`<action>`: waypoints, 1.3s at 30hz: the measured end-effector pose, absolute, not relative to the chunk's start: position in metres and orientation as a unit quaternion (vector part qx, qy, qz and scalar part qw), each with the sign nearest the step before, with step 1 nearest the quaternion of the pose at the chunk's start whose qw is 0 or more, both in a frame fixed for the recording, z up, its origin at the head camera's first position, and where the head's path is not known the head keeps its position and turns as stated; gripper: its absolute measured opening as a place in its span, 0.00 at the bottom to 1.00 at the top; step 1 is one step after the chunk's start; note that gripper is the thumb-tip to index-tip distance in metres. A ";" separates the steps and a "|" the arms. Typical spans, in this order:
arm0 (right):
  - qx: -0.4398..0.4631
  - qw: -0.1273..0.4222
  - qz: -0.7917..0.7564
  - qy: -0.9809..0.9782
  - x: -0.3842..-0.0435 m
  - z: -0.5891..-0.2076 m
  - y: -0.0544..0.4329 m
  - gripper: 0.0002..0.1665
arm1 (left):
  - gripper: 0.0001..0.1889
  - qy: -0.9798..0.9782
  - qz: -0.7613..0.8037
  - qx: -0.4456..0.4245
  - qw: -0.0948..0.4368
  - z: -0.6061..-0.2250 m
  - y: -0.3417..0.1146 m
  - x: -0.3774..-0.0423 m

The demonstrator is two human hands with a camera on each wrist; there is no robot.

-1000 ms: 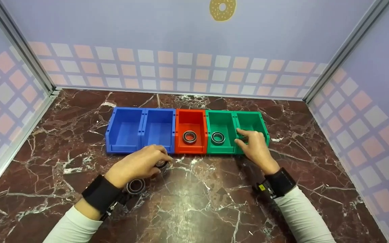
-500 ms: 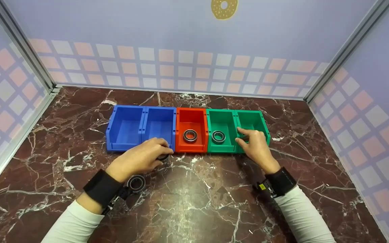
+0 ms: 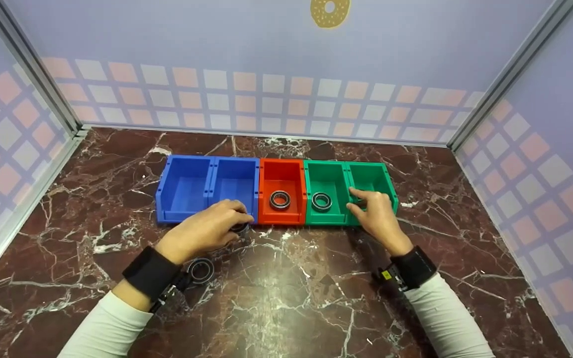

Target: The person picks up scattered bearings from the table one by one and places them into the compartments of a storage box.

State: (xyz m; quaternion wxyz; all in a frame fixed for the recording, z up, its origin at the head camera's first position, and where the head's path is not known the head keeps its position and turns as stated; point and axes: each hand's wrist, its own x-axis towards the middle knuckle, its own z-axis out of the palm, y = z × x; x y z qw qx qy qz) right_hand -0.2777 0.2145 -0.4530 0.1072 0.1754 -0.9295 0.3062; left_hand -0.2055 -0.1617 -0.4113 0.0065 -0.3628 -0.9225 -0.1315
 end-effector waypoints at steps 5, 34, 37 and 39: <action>0.176 0.106 0.308 -0.929 -0.278 -0.453 0.215 0.26 | 0.24 -0.924 -0.132 -0.358 0.003 -0.408 -0.162 -0.210; 0.179 0.102 0.314 -0.927 -0.277 -0.453 0.216 0.26 | 0.22 -0.926 -0.121 -0.356 0.035 -0.392 -0.164 -0.238; 0.178 0.102 0.313 -0.927 -0.278 -0.454 0.216 0.26 | 0.22 -0.925 -0.122 -0.357 0.037 -0.389 -0.164 -0.242; 0.177 0.104 0.311 -0.928 -0.278 -0.454 0.216 0.26 | 0.21 -0.925 -0.120 -0.359 0.039 -0.388 -0.164 -0.244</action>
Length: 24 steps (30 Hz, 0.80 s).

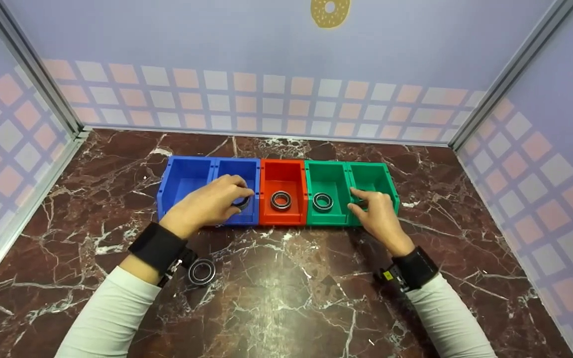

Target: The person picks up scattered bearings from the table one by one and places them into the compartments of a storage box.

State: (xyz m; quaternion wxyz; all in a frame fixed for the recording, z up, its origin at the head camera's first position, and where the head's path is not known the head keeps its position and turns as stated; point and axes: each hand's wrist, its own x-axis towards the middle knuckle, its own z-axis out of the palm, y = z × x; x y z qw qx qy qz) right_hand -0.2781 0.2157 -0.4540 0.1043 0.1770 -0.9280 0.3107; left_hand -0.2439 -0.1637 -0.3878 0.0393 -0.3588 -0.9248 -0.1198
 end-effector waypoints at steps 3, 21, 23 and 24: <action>0.177 0.106 0.309 -0.928 -0.278 -0.454 0.215 0.26 | 0.21 -0.926 -0.114 -0.358 0.039 -0.386 -0.164 -0.247; 0.182 0.113 0.307 -0.928 -0.278 -0.454 0.215 0.26 | 0.21 -0.942 -0.092 -0.321 0.013 -0.386 -0.161 -0.259; 0.180 0.114 0.307 -0.928 -0.278 -0.455 0.215 0.27 | 0.22 -0.944 -0.096 -0.317 0.007 -0.387 -0.160 -0.262; 0.180 0.114 0.308 -0.927 -0.279 -0.455 0.215 0.27 | 0.22 -0.944 -0.098 -0.315 0.005 -0.388 -0.160 -0.263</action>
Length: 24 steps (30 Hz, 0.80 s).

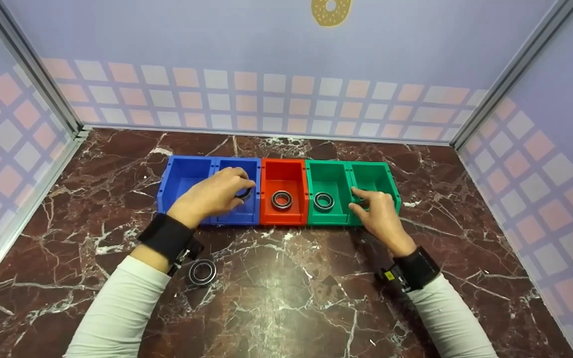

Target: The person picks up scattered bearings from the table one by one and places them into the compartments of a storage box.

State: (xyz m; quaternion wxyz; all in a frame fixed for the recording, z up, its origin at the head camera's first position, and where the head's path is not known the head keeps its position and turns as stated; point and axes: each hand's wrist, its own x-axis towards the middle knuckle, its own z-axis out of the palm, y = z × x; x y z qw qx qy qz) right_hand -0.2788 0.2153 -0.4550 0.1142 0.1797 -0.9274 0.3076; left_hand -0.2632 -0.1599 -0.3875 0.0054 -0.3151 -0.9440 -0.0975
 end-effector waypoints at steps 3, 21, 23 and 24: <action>0.178 0.112 0.308 -0.928 -0.279 -0.455 0.216 0.27 | 0.24 -0.946 -0.105 -0.308 -0.002 -0.389 -0.158 -0.268; 0.177 0.101 0.312 -0.928 -0.279 -0.453 0.216 0.26 | 0.24 -0.950 -0.111 -0.291 -0.014 -0.403 -0.156 -0.288; 0.176 0.099 0.314 -0.928 -0.279 -0.453 0.216 0.27 | 0.24 -0.950 -0.113 -0.291 -0.012 -0.403 -0.156 -0.289; 0.175 0.098 0.315 -0.928 -0.278 -0.453 0.217 0.27 | 0.24 -0.950 -0.114 -0.290 -0.011 -0.403 -0.156 -0.289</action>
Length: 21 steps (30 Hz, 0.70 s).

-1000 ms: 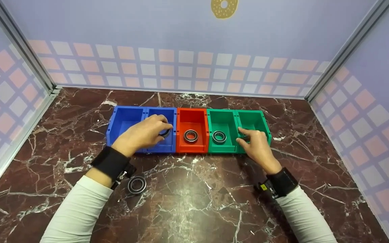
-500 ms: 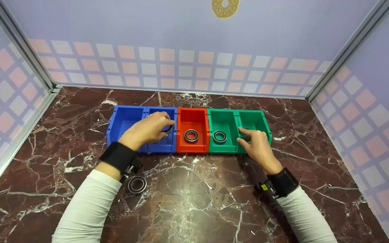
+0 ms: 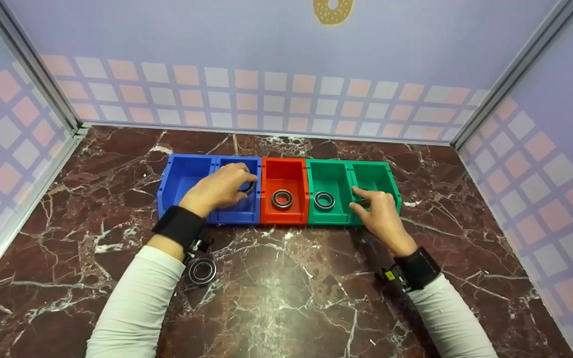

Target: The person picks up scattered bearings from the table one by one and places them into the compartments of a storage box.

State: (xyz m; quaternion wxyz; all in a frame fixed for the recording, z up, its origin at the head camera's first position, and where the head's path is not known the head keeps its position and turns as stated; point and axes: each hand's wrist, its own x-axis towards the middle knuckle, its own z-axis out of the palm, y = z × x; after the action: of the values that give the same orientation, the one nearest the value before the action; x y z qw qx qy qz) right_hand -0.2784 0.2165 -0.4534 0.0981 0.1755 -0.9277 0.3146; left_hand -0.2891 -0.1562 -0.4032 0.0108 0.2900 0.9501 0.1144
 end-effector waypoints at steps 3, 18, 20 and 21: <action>0.175 0.098 0.313 -0.928 -0.278 -0.453 0.217 0.27 | 0.24 0.952 0.115 0.285 0.009 -0.404 -0.157 -0.290; 0.175 0.096 0.321 -0.926 -0.279 -0.454 0.217 0.26 | 0.25 0.954 0.123 0.273 0.029 -0.417 -0.160 -0.295; 0.176 0.097 0.321 -0.926 -0.279 -0.454 0.217 0.26 | 0.25 0.955 0.121 0.270 0.034 -0.419 -0.161 -0.296; 0.176 0.098 0.321 -0.925 -0.279 -0.454 0.217 0.26 | 0.25 0.955 0.119 0.268 0.036 -0.420 -0.161 -0.296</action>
State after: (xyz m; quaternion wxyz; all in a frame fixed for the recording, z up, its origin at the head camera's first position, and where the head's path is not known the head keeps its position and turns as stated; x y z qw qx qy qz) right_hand -0.2793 0.2169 -0.4540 0.0978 0.1757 -0.9254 0.3212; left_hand -0.2958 -0.1611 -0.4196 0.0360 0.2685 0.9552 0.1194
